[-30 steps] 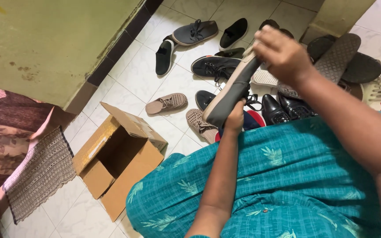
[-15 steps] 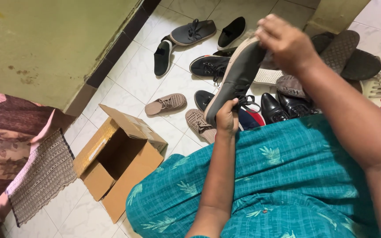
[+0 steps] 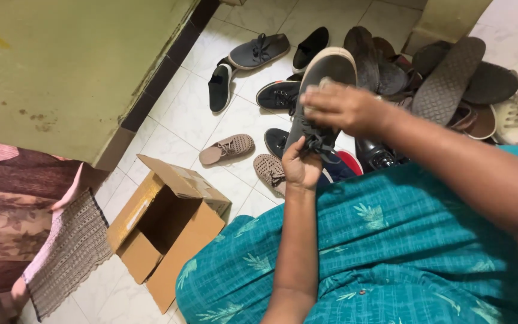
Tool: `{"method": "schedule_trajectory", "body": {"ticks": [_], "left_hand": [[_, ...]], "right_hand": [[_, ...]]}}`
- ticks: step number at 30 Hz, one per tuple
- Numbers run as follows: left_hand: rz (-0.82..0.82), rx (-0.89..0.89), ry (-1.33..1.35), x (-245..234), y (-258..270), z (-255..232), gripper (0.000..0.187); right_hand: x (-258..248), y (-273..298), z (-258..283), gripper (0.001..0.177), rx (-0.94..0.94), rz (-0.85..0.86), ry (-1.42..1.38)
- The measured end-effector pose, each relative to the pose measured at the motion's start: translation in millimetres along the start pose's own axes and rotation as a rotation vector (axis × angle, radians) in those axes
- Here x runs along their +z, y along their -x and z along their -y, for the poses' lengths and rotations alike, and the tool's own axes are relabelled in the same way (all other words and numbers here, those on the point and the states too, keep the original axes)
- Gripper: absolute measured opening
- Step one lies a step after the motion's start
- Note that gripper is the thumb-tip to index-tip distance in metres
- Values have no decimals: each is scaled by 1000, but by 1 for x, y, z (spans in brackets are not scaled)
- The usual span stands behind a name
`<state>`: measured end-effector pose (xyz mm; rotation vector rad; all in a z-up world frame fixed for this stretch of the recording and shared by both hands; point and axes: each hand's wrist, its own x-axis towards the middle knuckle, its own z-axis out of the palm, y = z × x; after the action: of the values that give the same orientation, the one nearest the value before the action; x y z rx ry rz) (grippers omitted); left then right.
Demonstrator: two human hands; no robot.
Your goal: The person sits on the floor and wipes several pairs of shoes with a cloth. They handle each shoe individually, turning them over to clean the upper and sole, then place them back on the floor.
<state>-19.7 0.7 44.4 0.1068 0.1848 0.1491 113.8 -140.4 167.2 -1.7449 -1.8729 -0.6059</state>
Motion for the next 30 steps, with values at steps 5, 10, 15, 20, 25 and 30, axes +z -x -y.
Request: {"method": "schedule_trajectory", "body": {"ticks": [5,10,15,20,25,30], "left_hand": [[77,-6,-67,-25,-7,-3,36],[59,-21,-25,-10,-4,-3,37],[81,-40,19,-7,-6,4,37],[113,-27,-62,-3,1,11,38],[115,-59,-87,10,12,9,39],[225,-27,74,-15,3,3,34]], "right_hand": [[-44,12,-53,34,234,-90,391],[-63,15,-45,23,516,-254,381],[4,11,-19,30,105,-98,247],[-16,18,-54,41,175,-8,337],[-41,80,-108,22,597,-194,418],[-85,-20,-15,8,160,-383,435]]}}
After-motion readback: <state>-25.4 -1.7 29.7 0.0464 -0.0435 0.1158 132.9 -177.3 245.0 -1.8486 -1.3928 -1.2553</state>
